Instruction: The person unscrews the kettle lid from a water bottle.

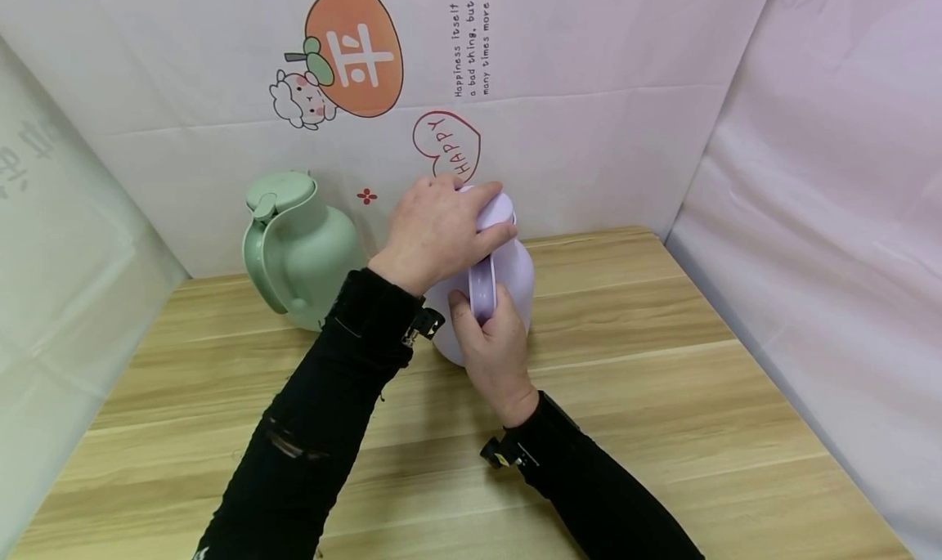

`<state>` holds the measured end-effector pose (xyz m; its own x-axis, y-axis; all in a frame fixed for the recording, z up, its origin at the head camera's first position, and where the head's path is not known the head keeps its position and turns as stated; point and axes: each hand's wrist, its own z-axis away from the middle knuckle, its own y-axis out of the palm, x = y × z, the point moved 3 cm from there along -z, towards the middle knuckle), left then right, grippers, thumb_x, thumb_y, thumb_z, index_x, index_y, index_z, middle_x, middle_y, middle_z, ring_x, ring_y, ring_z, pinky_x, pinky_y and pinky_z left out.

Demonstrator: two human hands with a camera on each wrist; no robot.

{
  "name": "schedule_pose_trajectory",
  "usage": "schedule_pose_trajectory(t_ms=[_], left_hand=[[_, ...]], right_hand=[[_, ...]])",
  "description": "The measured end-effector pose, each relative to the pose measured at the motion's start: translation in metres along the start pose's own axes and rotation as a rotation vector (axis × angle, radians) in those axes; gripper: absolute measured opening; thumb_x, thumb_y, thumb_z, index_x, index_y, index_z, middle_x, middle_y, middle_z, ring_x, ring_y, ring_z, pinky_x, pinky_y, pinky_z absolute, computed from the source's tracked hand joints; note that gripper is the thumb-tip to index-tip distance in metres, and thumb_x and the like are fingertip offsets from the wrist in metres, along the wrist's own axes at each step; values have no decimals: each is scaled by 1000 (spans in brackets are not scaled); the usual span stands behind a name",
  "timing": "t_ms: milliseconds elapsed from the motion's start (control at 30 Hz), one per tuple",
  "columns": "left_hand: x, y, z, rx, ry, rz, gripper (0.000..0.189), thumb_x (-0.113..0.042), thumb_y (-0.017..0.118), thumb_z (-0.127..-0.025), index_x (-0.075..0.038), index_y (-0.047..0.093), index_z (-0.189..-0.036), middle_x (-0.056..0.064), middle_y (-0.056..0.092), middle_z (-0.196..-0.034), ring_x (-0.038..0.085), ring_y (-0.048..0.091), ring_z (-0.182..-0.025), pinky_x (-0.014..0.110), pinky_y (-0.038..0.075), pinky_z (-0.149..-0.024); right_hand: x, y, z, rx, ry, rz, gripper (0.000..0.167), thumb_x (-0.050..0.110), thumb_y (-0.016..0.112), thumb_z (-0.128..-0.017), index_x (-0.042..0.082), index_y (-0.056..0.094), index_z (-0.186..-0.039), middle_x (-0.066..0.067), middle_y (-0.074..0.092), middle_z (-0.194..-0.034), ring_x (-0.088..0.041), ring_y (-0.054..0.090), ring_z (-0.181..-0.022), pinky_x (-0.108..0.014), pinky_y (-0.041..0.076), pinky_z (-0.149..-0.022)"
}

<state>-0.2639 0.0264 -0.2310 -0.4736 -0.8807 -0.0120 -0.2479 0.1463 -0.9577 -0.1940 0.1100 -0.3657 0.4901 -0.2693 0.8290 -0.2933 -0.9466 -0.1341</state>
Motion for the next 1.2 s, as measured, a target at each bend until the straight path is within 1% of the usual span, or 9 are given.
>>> schedule_pose_trajectory(t_ms=[167,267,433,600,800,1033,1200], left_hand=[[0,1,0,-15,-15,-5,64,-68,50,-99,-30,55,-150,13,69,-125,31,57,-112,42,45,-92],[0,2,0,-24,-25,-4,66,-69,51,-98,-28,56,-150,11,71,-123,30,58,-111,41,45,-91],[0,2,0,-39,-57,11,67,-69,53,-97,-24,58,-146,12,70,-122,30,58,-107,41,46,-86],[-1,2,1,-46,-100,16,68,-72,53,-95,-26,60,-144,14,69,-120,34,57,-104,41,48,-79],[-1,1,0,-70,-128,12,66,-73,53,-94,-26,63,-139,13,69,-112,35,59,-102,42,49,-72],[1,-2,0,-87,-137,23,67,-74,54,-93,-27,63,-140,14,70,-112,36,60,-106,43,51,-71],[2,-4,0,-108,-136,31,66,-74,54,-93,-27,63,-139,14,69,-108,36,59,-100,42,49,-69]], right_hand=[[0,0,0,11,11,-15,26,31,64,-103,6,59,-108,-3,55,-79,-16,54,-68,-30,42,-57],[0,0,0,12,15,-14,27,32,64,-103,6,59,-108,-4,56,-79,-16,55,-68,-30,42,-58],[0,0,0,4,12,-1,27,32,64,-103,6,59,-107,-4,57,-80,-15,56,-69,-30,43,-58],[0,0,0,1,2,-1,26,32,64,-103,6,59,-106,-3,57,-80,-15,55,-70,-30,43,-59],[0,0,0,-3,0,-3,26,32,65,-102,7,60,-105,-3,56,-79,-14,54,-69,-30,43,-59],[0,0,0,-2,-8,-5,26,32,65,-102,6,60,-106,-3,58,-82,-15,56,-72,-30,44,-61],[0,0,0,-5,-11,1,26,32,64,-103,7,60,-108,-3,60,-84,-15,57,-74,-31,46,-62]])
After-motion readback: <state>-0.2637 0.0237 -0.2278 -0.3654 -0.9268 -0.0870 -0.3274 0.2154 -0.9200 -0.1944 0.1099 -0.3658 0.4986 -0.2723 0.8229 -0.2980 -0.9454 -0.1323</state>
